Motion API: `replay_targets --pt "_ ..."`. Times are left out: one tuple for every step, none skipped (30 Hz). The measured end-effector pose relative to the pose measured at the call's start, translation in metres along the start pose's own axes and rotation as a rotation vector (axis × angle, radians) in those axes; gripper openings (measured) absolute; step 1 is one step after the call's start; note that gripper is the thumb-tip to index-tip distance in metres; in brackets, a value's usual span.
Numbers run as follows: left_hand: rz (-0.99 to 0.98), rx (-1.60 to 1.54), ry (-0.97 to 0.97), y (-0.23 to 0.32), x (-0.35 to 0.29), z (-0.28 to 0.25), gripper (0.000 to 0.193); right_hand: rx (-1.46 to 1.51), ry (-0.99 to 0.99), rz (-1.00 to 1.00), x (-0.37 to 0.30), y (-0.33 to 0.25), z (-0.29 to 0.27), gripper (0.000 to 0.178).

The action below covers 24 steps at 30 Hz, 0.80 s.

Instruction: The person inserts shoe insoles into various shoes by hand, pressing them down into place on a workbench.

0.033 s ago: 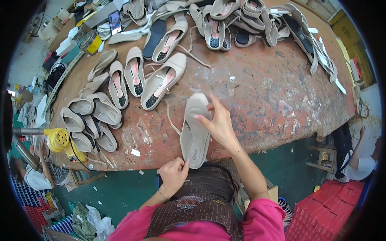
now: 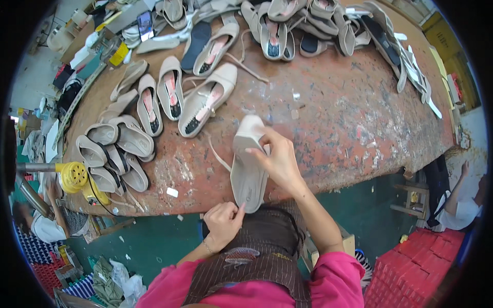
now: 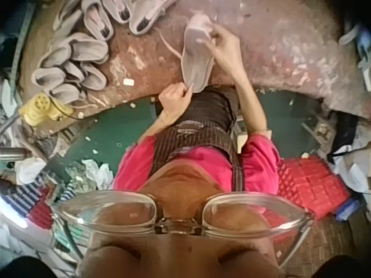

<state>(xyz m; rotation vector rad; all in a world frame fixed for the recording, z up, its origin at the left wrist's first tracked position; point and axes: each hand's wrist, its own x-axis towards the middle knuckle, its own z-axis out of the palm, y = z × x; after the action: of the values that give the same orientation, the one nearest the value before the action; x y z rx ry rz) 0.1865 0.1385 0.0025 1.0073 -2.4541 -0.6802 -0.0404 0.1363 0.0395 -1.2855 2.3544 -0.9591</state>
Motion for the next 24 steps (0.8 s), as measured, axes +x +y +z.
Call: replay_targets --pt "0.092 -0.034 0.005 0.005 -0.003 0.001 0.021 0.212 -0.243 0.048 -0.01 -0.001 -0.009 0.039" --pt "0.16 -0.067 -0.01 0.009 -0.005 0.005 0.02 0.213 -0.056 -0.266 -0.027 -0.006 -0.005 0.04" --pt "0.215 -0.111 -0.031 0.012 -0.006 0.01 0.025 0.195 -0.128 -0.197 -0.054 -0.011 -0.005 0.032" --pt "0.272 -0.043 -0.122 0.01 -0.007 0.013 0.036 0.042 -0.13 -0.232 -0.075 -0.015 0.0 0.03" --pt "0.297 0.021 -0.257 0.008 -0.008 0.018 0.049 -0.118 -0.143 -0.276 -0.092 -0.016 0.008 0.028" --pt "0.254 -0.02 -0.338 0.008 -0.006 0.027 0.06 -0.156 -0.183 -0.195 -0.103 -0.016 0.021 0.024" --pt "0.27 -0.015 -0.331 0.005 -0.005 0.035 0.059 -0.182 -0.146 -0.2 -0.106 -0.011 0.033 0.027" --pt "0.282 -0.005 -0.325 0.002 -0.005 0.041 0.058 -0.208 -0.103 -0.206 -0.102 -0.005 0.046 0.03" --pt "0.299 0.009 -0.323 -0.001 -0.005 0.046 0.057 -0.226 -0.063 -0.179 -0.094 -0.002 0.055 0.034" --pt "0.243 0.01 -0.425 -0.003 -0.009 0.047 0.054 -0.308 0.011 -0.259 -0.077 0.003 0.064 0.043" --pt "0.258 0.023 -0.371 -0.003 -0.011 0.048 0.052 -0.364 0.081 -0.28 -0.056 0.006 0.07 0.052" --pt "0.254 0.034 -0.352 -0.003 -0.012 0.05 0.05 -0.372 -0.097 -0.186 -0.041 0.009 0.068 0.055" --pt "0.249 0.047 -0.324 -0.003 -0.011 0.053 0.049 -0.361 -0.271 -0.073 -0.024 0.013 0.062 0.058" --pt "0.248 0.059 -0.263 -0.001 -0.011 0.054 0.045 -0.337 -0.386 -0.029 -0.015 0.013 0.057 0.061" --pt "0.247 0.037 -0.267 0.0 -0.012 0.052 0.045 -0.414 -0.309 -0.077 -0.021 0.009 0.056 0.059" --pt "0.25 0.021 -0.266 0.0 -0.011 0.051 0.045 -0.472 -0.164 -0.189 -0.035 0.003 0.055 0.058" --pt "0.253 0.004 -0.259 -0.001 -0.007 0.05 0.046 -0.53 -0.016 -0.306 -0.047 -0.002 0.056 0.057" --pt "0.247 -0.042 -0.232 0.0 -0.005 0.05 0.046 -0.6 -0.078 -0.266 -0.064 -0.01 0.057 0.057" --pt "0.239 -0.089 -0.209 0.0 -0.006 0.05 0.047 -0.611 -0.151 -0.256 -0.072 -0.013 0.059 0.057" --pt "0.233 -0.136 -0.189 0.001 -0.008 0.05 0.048 -0.628 -0.069 -0.299 -0.064 -0.01 0.064 0.056" --pt "0.239 -0.085 -0.226 0.0 -0.011 0.05 0.046 -0.663 -0.129 -0.231 -0.055 -0.007 0.07 0.055" --pt "0.251 -0.032 -0.26 -0.001 -0.013 0.051 0.045 -0.599 -0.192 -0.167 -0.044 -0.003 0.073 0.054" --pt "0.265 0.029 -0.28 -0.003 -0.011 0.053 0.043 -0.542 -0.287 -0.086 -0.026 0.001 0.074 0.054" --pt "0.263 0.024 -0.28 -0.003 -0.011 0.055 0.044 -0.481 -0.346 -0.051 -0.012 0.004 0.075 0.053"
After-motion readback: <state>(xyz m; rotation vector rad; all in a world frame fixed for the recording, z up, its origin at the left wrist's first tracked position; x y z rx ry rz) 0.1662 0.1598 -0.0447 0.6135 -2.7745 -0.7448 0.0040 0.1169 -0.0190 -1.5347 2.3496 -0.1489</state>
